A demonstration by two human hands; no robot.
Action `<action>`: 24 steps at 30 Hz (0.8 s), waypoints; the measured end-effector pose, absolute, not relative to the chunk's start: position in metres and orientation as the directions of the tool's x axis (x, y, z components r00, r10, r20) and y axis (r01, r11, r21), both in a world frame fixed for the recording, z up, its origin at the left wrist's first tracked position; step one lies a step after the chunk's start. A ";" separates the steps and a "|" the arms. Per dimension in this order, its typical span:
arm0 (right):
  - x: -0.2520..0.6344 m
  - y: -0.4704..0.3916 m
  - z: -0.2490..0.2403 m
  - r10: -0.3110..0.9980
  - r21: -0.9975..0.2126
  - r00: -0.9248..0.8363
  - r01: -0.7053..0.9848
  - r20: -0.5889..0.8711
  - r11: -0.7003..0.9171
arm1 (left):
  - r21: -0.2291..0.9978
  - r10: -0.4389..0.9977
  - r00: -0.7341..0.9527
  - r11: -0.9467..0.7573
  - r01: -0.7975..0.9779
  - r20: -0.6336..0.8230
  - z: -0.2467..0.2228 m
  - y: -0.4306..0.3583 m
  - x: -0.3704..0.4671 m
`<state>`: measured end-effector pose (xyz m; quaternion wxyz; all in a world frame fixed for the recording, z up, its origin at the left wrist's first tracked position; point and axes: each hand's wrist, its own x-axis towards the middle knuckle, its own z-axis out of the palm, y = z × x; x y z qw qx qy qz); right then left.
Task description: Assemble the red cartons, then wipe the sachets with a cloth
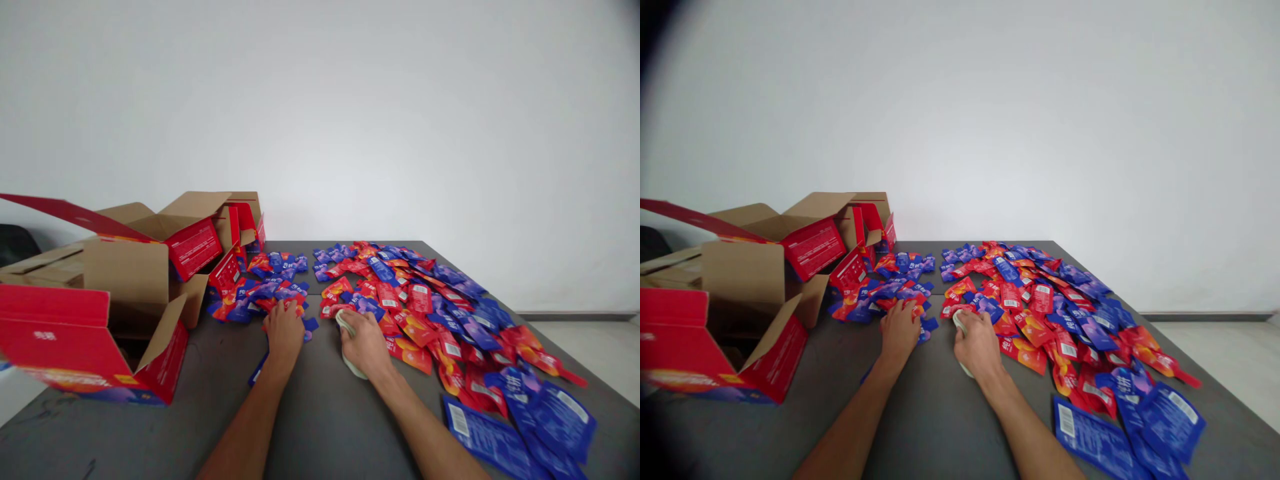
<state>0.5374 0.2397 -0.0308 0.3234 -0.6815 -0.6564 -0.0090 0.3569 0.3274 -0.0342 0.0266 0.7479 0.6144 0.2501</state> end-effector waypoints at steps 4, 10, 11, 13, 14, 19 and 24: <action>0.536 0.236 -0.027 0.902 -0.410 0.186 0.912 0.391 -0.010 | 0.270 0.920 0.087 -0.200 0.942 0.381 -0.041 0.330 0.358; 0.533 0.235 -0.026 0.915 -0.385 0.196 0.922 0.352 -0.049 | 0.331 0.811 0.465 -0.574 0.749 0.355 -0.049 0.325 0.389; 0.533 0.235 -0.027 0.915 -0.378 0.189 0.925 0.357 -0.043 | 0.356 0.774 0.543 -0.632 0.688 0.325 -0.050 0.324 0.394; 0.535 0.237 -0.030 0.908 -0.369 0.170 0.929 0.382 -0.019 | 0.414 0.725 0.634 -0.681 0.604 0.267 -0.054 0.321 0.402; 0.535 0.238 -0.031 0.900 -0.369 0.162 0.930 0.404 -0.002 | 0.439 0.717 0.650 -0.683 0.584 0.251 -0.055 0.320 0.404; 0.538 0.241 -0.038 0.843 -0.387 0.129 0.917 0.522 0.099 | 0.457 0.783 0.547 -0.618 0.639 0.295 -0.055 0.319 0.403; 0.538 0.242 -0.038 0.819 -0.435 0.146 0.890 0.554 0.135 | 0.544 0.845 0.447 -0.532 0.649 0.293 -0.051 0.322 0.400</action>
